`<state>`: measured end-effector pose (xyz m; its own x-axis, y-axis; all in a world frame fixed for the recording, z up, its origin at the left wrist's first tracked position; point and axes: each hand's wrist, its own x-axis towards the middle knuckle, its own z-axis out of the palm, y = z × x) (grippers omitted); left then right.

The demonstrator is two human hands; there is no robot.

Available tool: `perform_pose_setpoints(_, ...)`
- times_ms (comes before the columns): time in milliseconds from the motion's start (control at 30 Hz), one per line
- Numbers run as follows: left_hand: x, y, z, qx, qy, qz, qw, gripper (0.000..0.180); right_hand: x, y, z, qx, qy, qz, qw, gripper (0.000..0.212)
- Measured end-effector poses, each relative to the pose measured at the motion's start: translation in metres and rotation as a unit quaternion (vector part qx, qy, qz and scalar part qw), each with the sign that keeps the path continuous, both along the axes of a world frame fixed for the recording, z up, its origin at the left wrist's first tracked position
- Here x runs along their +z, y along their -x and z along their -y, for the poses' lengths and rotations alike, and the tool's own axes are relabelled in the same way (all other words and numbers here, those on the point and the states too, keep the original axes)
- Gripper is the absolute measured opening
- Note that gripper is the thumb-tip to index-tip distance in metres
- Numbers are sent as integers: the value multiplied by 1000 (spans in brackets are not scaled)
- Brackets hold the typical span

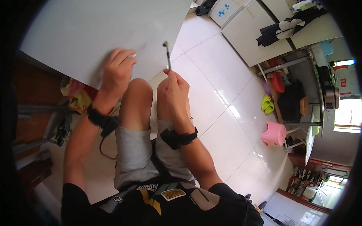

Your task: Repairing or adjusting a screw on a white cabinet door using an allen key and a small piece of cotton.

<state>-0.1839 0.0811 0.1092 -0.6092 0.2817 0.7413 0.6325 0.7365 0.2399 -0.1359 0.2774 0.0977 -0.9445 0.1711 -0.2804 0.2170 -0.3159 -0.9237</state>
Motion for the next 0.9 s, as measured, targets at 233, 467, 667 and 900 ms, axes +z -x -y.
perform_pose_setpoints(233,7,81,-55,22,296,-48,954,6,-7,-24,-17,-61,34,-64,995,35)
perform_pose_setpoints(467,38,154,-107,-28,344,-141,928,9,-6,-35,-47,-69,122,-84,987,34)
perform_pose_setpoints(667,49,185,-153,-11,252,-116,961,10,-12,-37,-62,-72,164,-96,979,33)
perform_pose_setpoints(900,-34,126,-81,-25,433,-55,899,6,-5,-41,-69,-56,188,-89,976,35)
